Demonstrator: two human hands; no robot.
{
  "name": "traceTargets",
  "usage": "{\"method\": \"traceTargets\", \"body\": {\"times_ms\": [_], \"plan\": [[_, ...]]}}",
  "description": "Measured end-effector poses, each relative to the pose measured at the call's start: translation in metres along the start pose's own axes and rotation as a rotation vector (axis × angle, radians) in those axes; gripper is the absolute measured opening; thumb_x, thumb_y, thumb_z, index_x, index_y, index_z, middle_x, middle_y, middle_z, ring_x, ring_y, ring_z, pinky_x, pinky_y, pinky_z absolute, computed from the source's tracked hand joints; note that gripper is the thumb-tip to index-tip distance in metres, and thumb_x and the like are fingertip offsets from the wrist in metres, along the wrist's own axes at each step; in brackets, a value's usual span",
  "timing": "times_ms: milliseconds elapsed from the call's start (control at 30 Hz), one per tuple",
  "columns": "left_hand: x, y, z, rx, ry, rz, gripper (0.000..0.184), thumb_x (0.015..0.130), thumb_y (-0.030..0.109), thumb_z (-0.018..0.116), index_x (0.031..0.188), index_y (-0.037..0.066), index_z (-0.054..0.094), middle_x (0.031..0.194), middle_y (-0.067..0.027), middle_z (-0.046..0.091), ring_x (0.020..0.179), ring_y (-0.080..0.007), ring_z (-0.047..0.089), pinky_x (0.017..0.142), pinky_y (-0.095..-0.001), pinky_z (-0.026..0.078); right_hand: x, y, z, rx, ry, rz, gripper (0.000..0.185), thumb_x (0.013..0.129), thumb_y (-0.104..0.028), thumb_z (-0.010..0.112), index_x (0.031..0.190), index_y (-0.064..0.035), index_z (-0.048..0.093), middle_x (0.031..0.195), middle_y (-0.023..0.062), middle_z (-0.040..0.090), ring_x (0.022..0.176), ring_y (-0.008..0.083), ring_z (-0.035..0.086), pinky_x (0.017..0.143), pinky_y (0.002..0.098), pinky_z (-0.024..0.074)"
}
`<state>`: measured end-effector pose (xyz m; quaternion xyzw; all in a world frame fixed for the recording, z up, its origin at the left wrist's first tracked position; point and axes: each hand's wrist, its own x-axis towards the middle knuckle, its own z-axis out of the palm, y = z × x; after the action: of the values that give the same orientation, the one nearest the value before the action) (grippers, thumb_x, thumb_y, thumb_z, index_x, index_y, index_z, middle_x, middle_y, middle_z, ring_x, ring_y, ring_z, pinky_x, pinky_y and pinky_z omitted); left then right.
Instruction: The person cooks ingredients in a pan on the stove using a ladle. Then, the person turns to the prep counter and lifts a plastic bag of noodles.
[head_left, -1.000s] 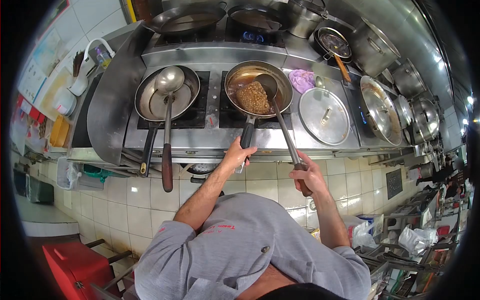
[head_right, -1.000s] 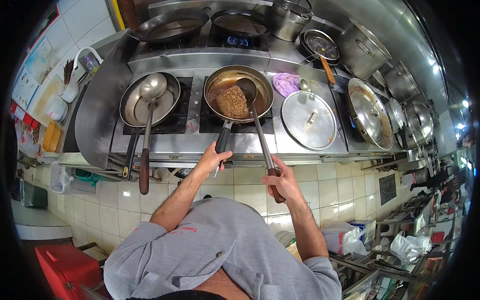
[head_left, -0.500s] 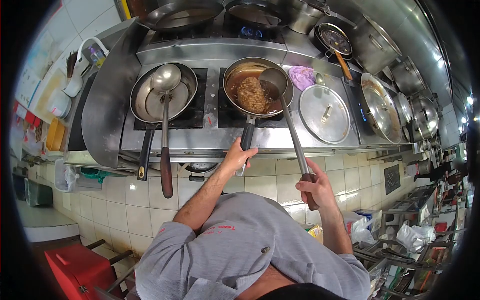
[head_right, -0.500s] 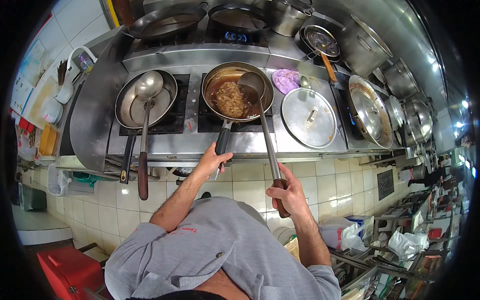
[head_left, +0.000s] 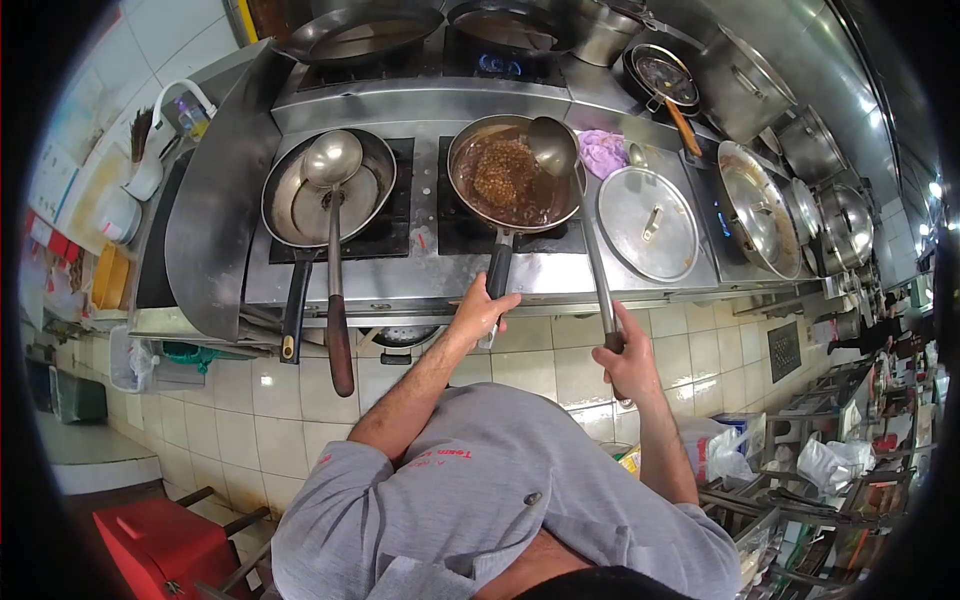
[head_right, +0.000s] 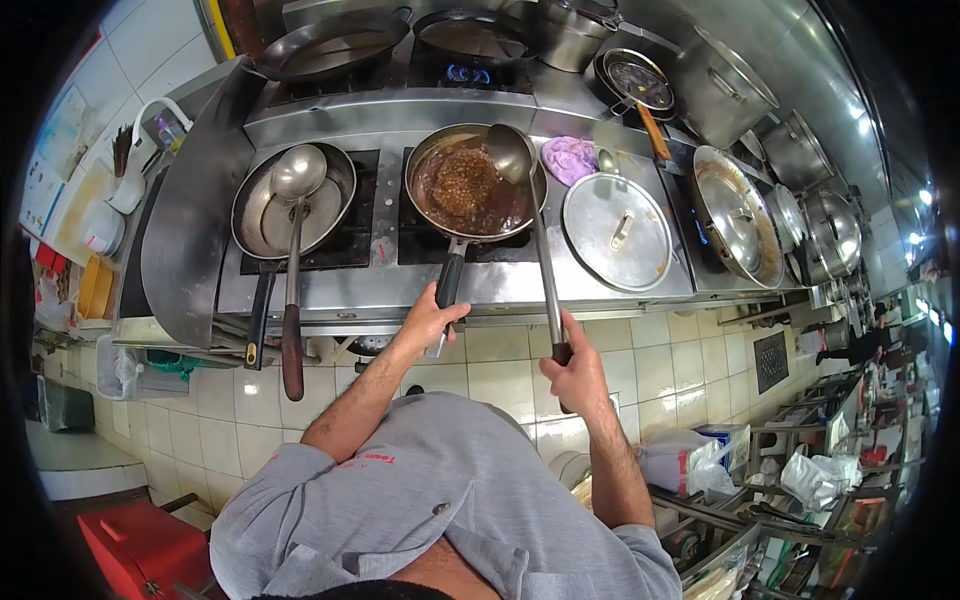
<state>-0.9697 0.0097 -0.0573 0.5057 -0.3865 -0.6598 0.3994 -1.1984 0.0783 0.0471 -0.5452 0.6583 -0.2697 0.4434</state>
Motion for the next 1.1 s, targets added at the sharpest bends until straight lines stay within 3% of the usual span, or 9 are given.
{"method": "traceTargets", "body": {"times_ms": [200,300,333,400,467,600,700,867,1100], "plan": [[-0.001,-0.003,0.001,0.035,0.016,0.058,0.043,0.078,0.018,0.070,0.106,-0.002,0.044,0.070,-0.0041,0.051,0.052,-0.0107,0.050,0.042,-0.0258,0.042,0.036,0.032,0.013,-0.297,0.117,-0.122,0.070,0.071,-0.001,0.061,0.136,-0.0006,0.035,0.067,0.0054,0.052,0.049,0.0164,0.051,0.045,0.0300,0.0423],[-0.001,-0.002,0.001,0.016,0.024,0.056,0.043,0.079,0.019,0.070,0.106,-0.001,0.045,0.070,-0.0040,0.051,0.051,-0.0106,0.049,0.042,-0.0255,0.043,0.038,0.014,0.034,0.116,0.008,0.043,0.071,0.072,0.001,0.061,0.137,0.0009,0.031,0.062,0.0056,0.051,0.041,0.0147,0.049,0.038,0.0299,0.0395],[-0.001,-0.005,0.000,0.010,0.019,0.064,0.043,0.079,0.020,0.070,0.106,0.000,0.045,0.070,-0.0038,0.051,0.051,-0.0104,0.049,0.042,-0.0253,0.043,0.037,0.008,0.034,0.117,0.007,0.043,0.071,0.072,0.001,0.061,0.137,0.0009,0.031,0.062,0.0056,0.051,0.041,0.0147,0.049,0.038,0.0299,0.0395],[0.001,-0.009,0.000,0.008,0.013,0.073,0.042,0.079,0.021,0.070,0.106,0.001,0.045,0.070,-0.0037,0.051,0.052,-0.0103,0.049,0.042,-0.0252,0.043,0.036,0.000,0.033,0.641,-0.067,0.134,0.073,0.072,0.004,0.062,0.137,0.0022,0.029,0.060,0.0044,0.050,0.038,0.0130,0.047,0.034,0.0281,0.0364],[0.000,-0.010,0.000,0.005,0.043,0.071,0.041,0.079,0.022,0.071,0.105,0.002,0.045,0.069,-0.0030,0.050,0.051,-0.0097,0.048,0.042,-0.0249,0.042,0.033,0.002,0.027,0.767,-0.061,0.137,0.074,0.071,0.005,0.062,0.137,0.0029,0.029,0.060,0.0047,0.051,0.037,0.0134,0.048,0.033,0.0268,0.0350],[-0.004,-0.006,-0.002,-0.010,0.039,0.052,0.041,0.079,0.023,0.071,0.103,0.002,0.045,0.068,-0.0027,0.050,0.050,-0.0094,0.048,0.042,-0.0245,0.041,0.019,0.010,0.023,0.703,-0.088,0.077,0.074,0.071,0.007,0.060,0.138,0.0034,0.028,0.058,0.0051,0.050,0.038,0.0136,0.046,0.033,0.0278,0.0351],[-0.008,-0.005,-0.003,-0.003,0.058,0.021,0.041,0.079,0.025,0.071,0.103,0.002,0.046,0.068,-0.0029,0.050,0.048,-0.0094,0.048,0.042,-0.0244,0.041,0.009,0.014,0.024,0.471,-0.024,0.051,0.073,0.071,0.007,0.059,0.138,0.0049,0.029,0.057,0.0028,0.049,0.039,0.0121,0.046,0.035,0.0267,0.0354],[-0.005,-0.007,-0.004,0.024,0.046,0.032,0.041,0.080,0.026,0.071,0.103,0.003,0.047,0.068,-0.0036,0.051,0.048,-0.0093,0.049,0.042,-0.0240,0.040,0.002,0.026,0.023,0.007,0.085,-0.055,0.073,0.074,0.006,0.058,0.141,-0.0008,0.029,0.058,-0.0002,0.046,0.043,0.0084,0.045,0.038,0.0244,0.0366],[-0.005,-0.009,-0.003,0.037,0.056,0.031,0.037,0.081,0.028,0.070,0.101,0.006,0.049,0.068,-0.0006,0.051,0.046,-0.0070,0.047,0.040,-0.0218,0.038,0.004,0.029,0.023,0.056,-0.038,-0.041,0.073,0.074,0.006,0.058,0.142,-0.0062,0.030,0.063,0.0003,0.047,0.047,0.0077,0.045,0.041,0.0250,0.0380]]}}
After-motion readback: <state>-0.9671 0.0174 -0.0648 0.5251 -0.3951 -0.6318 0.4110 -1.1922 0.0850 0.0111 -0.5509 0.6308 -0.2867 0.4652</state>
